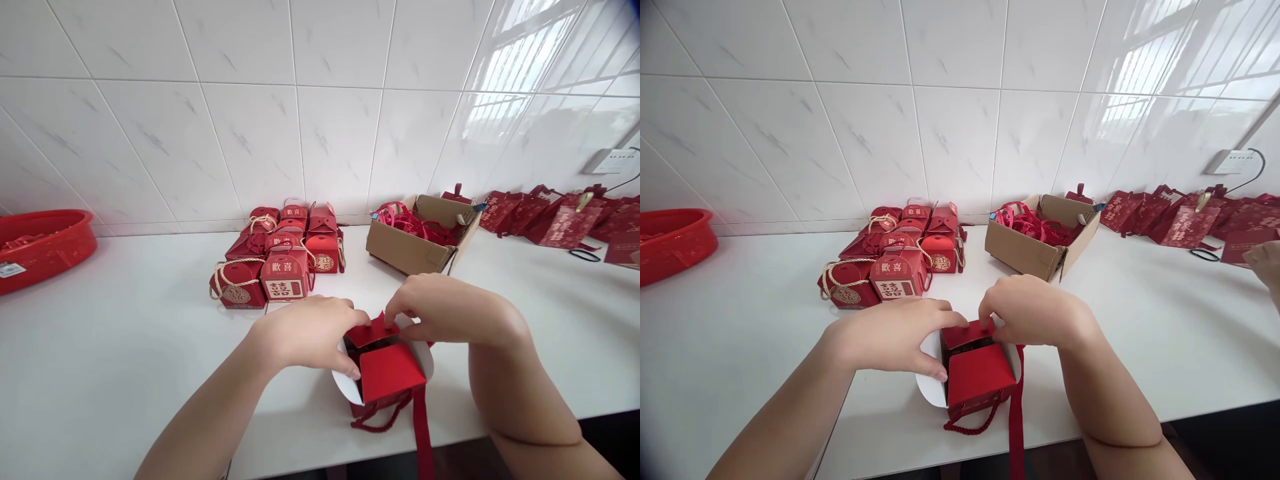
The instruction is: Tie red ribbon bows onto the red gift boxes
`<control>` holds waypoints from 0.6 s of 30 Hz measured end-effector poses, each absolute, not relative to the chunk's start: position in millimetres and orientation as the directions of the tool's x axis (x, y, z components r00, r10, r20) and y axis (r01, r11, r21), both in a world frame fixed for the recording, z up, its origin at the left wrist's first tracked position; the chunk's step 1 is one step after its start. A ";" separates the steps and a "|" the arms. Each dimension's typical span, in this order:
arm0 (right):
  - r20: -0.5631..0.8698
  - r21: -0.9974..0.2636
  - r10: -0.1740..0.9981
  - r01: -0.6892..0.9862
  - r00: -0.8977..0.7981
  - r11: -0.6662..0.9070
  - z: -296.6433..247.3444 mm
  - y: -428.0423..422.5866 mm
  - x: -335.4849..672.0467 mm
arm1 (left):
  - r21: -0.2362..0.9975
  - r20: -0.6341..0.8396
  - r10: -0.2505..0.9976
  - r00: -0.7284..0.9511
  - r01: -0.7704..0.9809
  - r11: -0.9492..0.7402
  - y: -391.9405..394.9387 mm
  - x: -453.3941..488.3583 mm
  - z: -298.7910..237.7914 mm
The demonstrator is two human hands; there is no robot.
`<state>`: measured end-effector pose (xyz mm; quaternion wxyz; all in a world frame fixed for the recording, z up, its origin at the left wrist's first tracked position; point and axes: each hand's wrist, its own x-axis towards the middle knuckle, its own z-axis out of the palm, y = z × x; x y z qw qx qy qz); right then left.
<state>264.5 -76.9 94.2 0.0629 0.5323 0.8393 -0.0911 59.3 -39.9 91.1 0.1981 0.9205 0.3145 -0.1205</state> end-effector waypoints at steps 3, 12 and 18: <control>-0.281 -0.142 0.822 0.869 -0.495 0.474 97.9 -78.2 260.9 | 0.306 -0.354 0.516 0.780 0.618 -0.724 -38.6 56.7 93.9; -0.304 -0.227 0.808 0.862 -0.505 0.453 101.2 -77.0 263.4 | 0.327 -0.389 0.513 0.765 0.635 -0.699 -36.9 40.8 102.0; -0.246 -0.179 0.861 0.894 -0.445 0.410 102.4 -78.2 265.4 | 0.258 -0.401 0.620 0.675 0.732 -0.630 -32.8 37.7 103.1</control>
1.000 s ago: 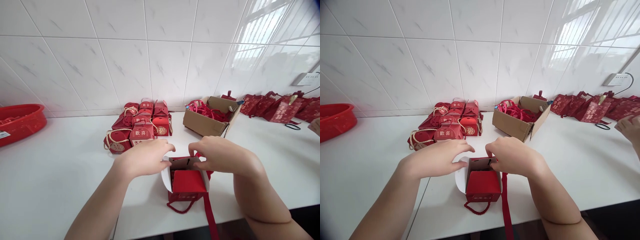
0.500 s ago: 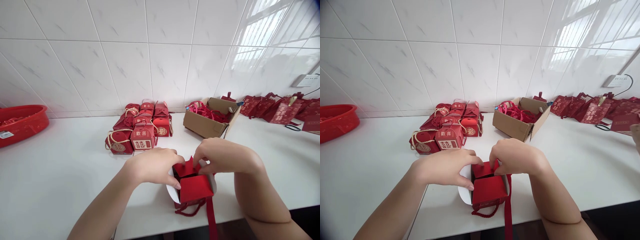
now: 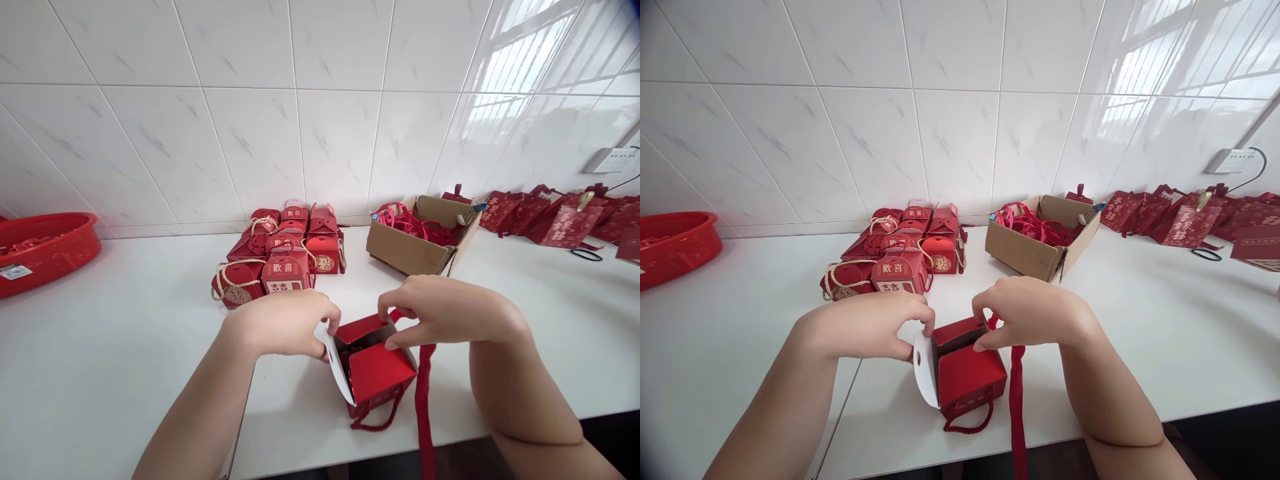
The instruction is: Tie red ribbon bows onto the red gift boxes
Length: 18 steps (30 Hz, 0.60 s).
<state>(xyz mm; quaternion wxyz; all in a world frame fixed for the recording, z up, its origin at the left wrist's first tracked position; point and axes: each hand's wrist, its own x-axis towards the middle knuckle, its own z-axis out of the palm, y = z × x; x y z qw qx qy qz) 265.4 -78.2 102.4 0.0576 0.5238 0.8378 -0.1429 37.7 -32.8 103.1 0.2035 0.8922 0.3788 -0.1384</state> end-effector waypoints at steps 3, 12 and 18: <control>-0.160 -0.231 0.880 0.884 -0.447 0.407 100.7 -77.8 266.1 | 0.224 -0.410 0.664 0.626 0.774 -0.592 -32.8 35.0 105.2; 0.221 -0.352 0.843 0.766 -0.491 0.538 106.6 -82.8 288.2 | 0.240 -0.371 0.547 0.750 0.647 -0.724 -36.7 46.3 101.9; 0.381 -0.299 0.784 0.738 -0.490 0.605 107.2 -87.7 298.7 | 0.218 -0.423 0.556 0.715 0.676 -0.704 -38.7 61.6 93.5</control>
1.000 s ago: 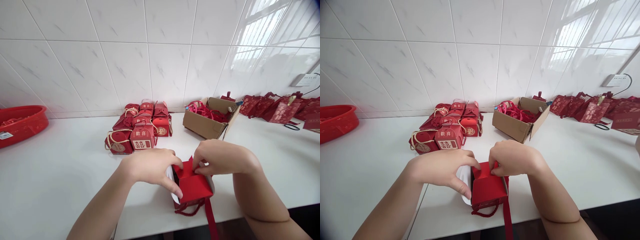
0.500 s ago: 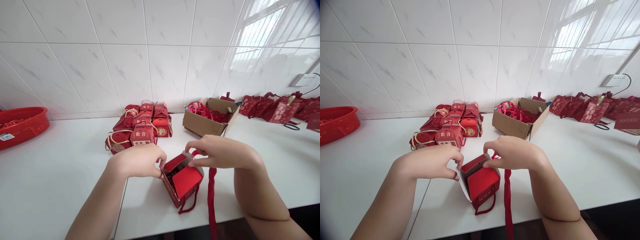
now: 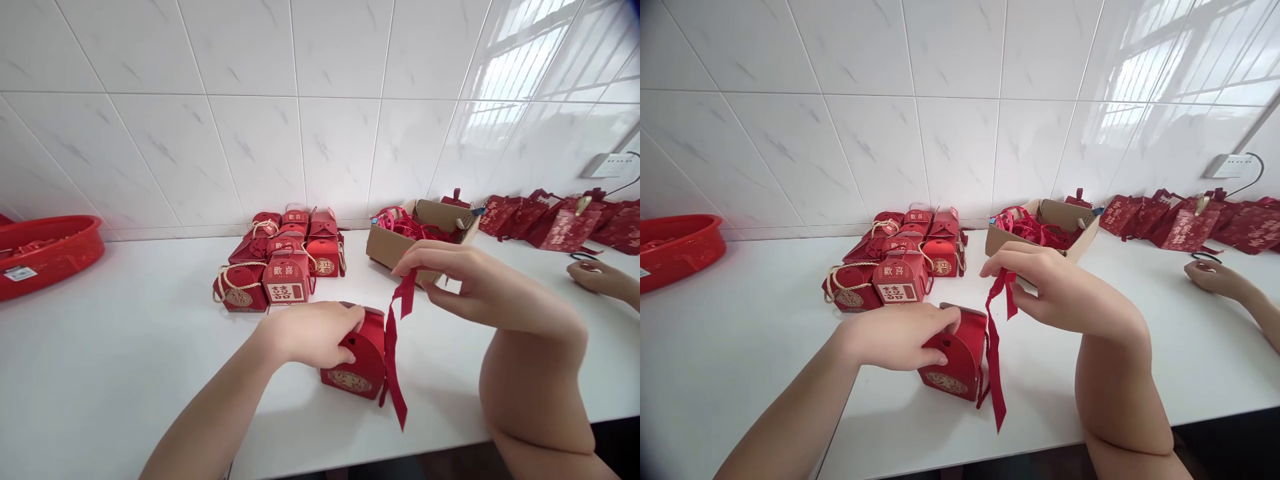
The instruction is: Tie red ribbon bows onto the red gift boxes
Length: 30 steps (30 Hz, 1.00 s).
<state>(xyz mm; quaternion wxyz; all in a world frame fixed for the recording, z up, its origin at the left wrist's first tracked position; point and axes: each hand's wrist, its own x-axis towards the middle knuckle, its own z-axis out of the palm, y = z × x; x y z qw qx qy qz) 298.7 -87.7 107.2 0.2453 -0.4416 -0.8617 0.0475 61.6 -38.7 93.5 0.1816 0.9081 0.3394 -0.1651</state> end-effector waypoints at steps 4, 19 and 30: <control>0.585 -0.283 0.721 0.739 -0.372 0.611 107.5 -88.3 297.1 | 0.264 -0.397 0.566 0.723 0.680 -0.683 -39.7 63.8 92.5; 0.657 -0.744 0.736 0.306 0.166 0.595 122.5 -96.9 304.3 | 0.107 -0.243 0.809 0.535 0.844 -0.526 -49.3 76.0 81.7; 0.373 -0.838 0.902 0.340 -0.216 0.427 118.0 -90.5 278.2 | 0.788 0.137 0.631 0.763 0.302 -0.536 -69.8 69.9 111.5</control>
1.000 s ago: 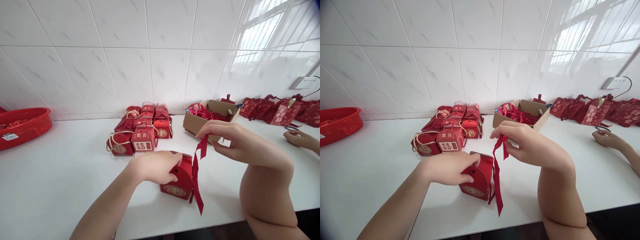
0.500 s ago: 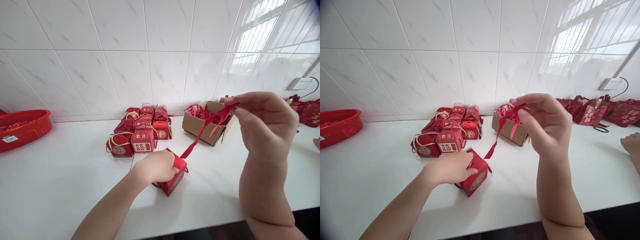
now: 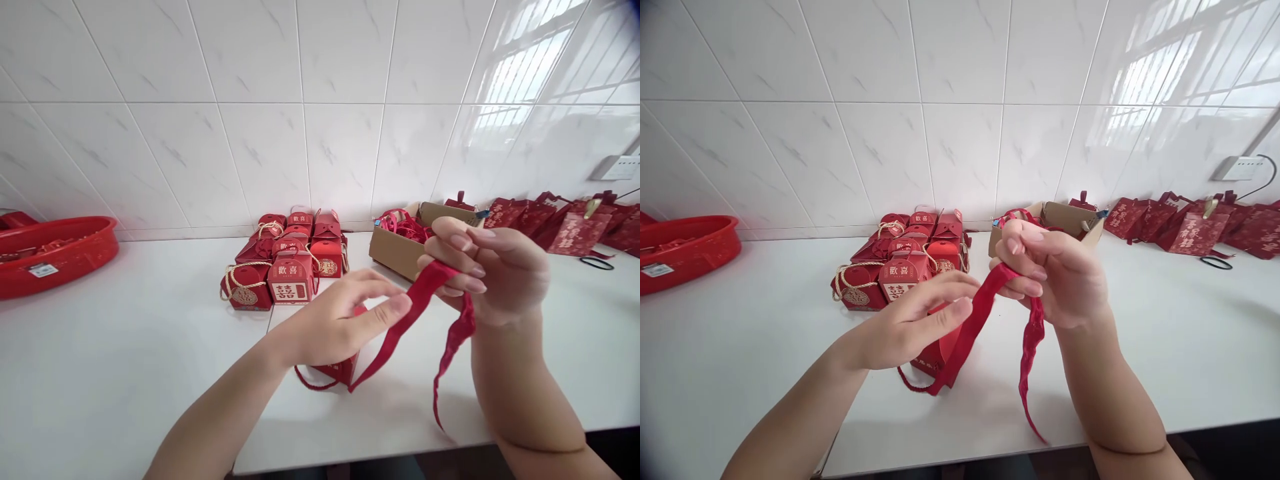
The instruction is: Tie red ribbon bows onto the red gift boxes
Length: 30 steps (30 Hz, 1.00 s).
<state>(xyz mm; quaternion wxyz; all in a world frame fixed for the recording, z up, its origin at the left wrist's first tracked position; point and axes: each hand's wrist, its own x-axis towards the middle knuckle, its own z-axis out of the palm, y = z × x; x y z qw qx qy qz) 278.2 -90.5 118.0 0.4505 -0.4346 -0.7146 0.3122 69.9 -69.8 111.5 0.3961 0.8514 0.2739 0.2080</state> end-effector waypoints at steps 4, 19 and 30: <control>0.419 -0.899 0.896 0.075 -0.147 0.432 121.3 -92.2 280.6 | 0.884 0.068 0.504 0.861 0.181 -0.430 -66.6 64.5 117.1; 0.584 -0.751 0.732 0.576 0.351 0.323 120.0 -113.3 306.9 | 0.733 0.139 0.672 0.727 0.381 -0.564 -54.5 27.5 131.6; 0.021 -0.803 0.741 0.431 -0.671 0.412 107.8 -71.5 261.8 | 0.567 0.068 0.605 0.793 0.468 -0.678 -57.6 41.4 119.8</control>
